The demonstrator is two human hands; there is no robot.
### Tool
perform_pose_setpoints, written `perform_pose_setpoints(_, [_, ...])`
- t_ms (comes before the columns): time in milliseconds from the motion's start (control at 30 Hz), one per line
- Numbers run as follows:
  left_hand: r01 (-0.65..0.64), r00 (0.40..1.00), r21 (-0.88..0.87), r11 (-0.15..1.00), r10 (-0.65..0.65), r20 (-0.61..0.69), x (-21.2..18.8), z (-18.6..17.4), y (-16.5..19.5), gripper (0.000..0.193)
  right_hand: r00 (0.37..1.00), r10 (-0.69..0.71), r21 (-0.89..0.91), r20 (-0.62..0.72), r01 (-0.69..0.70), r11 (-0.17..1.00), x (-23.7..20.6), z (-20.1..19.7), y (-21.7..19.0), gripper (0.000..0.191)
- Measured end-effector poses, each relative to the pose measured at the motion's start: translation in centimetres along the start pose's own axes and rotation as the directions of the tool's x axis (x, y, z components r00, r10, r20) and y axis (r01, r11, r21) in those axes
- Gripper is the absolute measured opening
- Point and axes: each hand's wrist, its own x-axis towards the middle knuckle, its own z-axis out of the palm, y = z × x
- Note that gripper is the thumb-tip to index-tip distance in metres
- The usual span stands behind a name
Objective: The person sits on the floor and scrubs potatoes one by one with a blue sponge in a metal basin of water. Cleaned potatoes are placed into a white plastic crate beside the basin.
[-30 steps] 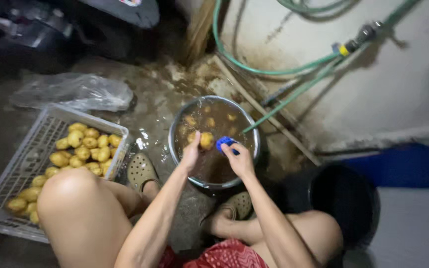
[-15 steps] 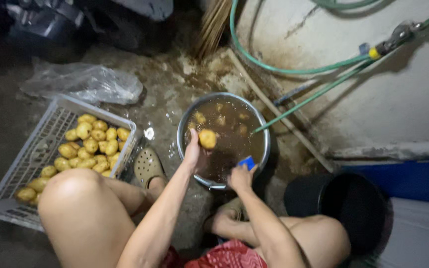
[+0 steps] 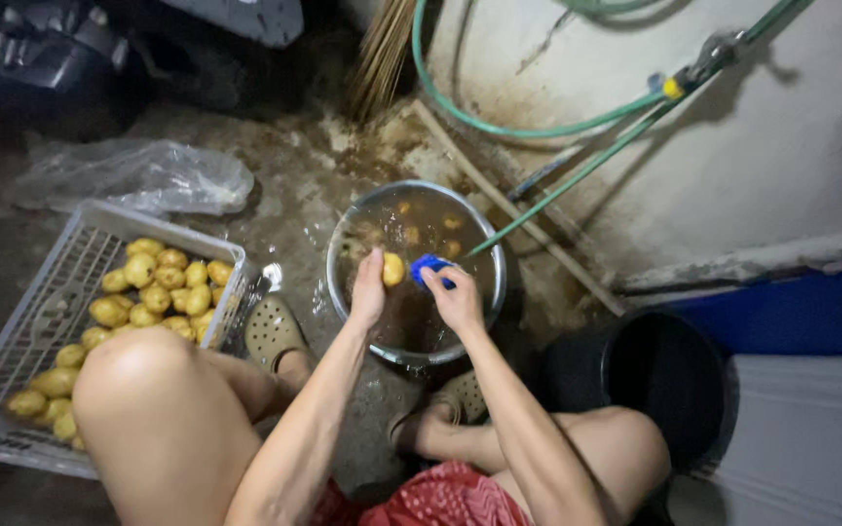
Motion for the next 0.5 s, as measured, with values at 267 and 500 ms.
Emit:
perform_pose_setpoints(267, [0.263, 0.964, -0.536, 0.802, -0.195, 0.181, -1.7, 2.1, 4.4, 0.043, 0.994, 0.094, -0.220, -0.057, -0.105, 0.970, -1.1, 0.2, 7.5, 0.036])
perform_pose_setpoints(500, [0.401, 0.916, -0.554, 0.729, -0.332, 0.226, -1.0, 0.5, 2.7, 0.046, 0.979, 0.182, -0.670, -0.090, -0.195, 0.716, -3.6, 2.1, 11.4, 0.038])
